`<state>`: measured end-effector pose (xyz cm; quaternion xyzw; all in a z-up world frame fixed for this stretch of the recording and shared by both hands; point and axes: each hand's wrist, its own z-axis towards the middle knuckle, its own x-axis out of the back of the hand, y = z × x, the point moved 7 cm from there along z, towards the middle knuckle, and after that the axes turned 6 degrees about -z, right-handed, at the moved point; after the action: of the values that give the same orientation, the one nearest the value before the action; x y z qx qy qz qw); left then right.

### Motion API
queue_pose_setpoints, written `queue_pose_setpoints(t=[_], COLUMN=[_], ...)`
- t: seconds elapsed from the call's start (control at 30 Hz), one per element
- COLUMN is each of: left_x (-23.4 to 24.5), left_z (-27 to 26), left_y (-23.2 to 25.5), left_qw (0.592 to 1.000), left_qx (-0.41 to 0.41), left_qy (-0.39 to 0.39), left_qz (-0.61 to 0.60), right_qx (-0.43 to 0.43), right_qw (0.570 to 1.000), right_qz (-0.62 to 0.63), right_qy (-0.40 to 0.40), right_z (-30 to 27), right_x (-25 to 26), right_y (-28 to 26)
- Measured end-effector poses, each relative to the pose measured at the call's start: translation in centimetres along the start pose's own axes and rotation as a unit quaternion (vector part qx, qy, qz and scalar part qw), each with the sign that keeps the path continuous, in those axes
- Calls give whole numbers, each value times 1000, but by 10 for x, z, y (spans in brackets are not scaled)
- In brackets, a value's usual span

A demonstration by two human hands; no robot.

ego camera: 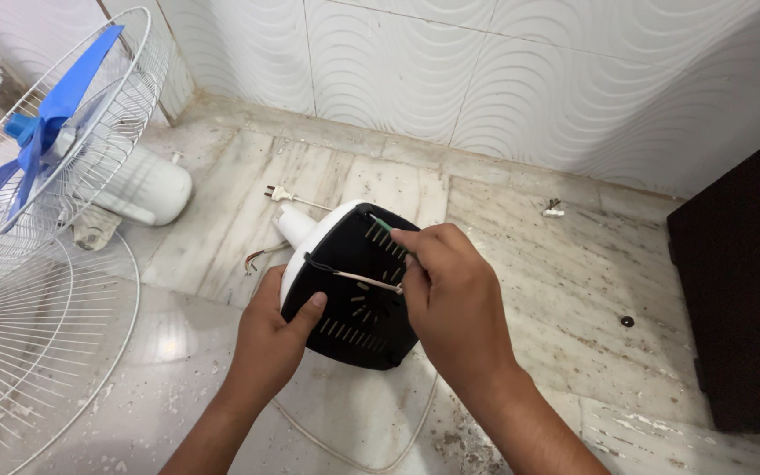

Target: The person uses a screwdriver to remove screws from the back panel of a small white and black appliance. They systematically unscrew fasteners and place them on the floor, then begin prying the casing apart.

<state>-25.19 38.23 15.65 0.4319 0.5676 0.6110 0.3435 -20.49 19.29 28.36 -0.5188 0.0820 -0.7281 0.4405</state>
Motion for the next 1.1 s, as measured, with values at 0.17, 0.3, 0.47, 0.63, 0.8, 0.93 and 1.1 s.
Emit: queue_pose_setpoints(t=[0.17,0.3,0.47,0.63,0.8,0.93,1.1], left_x=[-2,-2,-4,-3,-4,-4,-3], left_z=[-1,-1,-1,-1,-1,-1,-1], left_y=[-2,-3,2,-3,-2,-3,-3], left_qw=[999,1000,998,999,999,999,998], left_qx=[10,11,-18,24,13,11,14], left_qy=[-12,-13,-24,-19,-23,-29,-28], left_qz=[-37,-26,-53,-21,-31,-43,-47], right_qx=[91,-134,-18,-10,-63,-58,-22], right_qw=[993,987,999,998,998,997,998], right_qz=[-60,-65,2,31,30,41,51], right_qy=[55,-63,50,45,11,8,34], right_z=[1,4,7,7,6,5,6], right_x=[6,-1,14,6,5,4,8], right_y=[-16,21,11,12,18,16,12])
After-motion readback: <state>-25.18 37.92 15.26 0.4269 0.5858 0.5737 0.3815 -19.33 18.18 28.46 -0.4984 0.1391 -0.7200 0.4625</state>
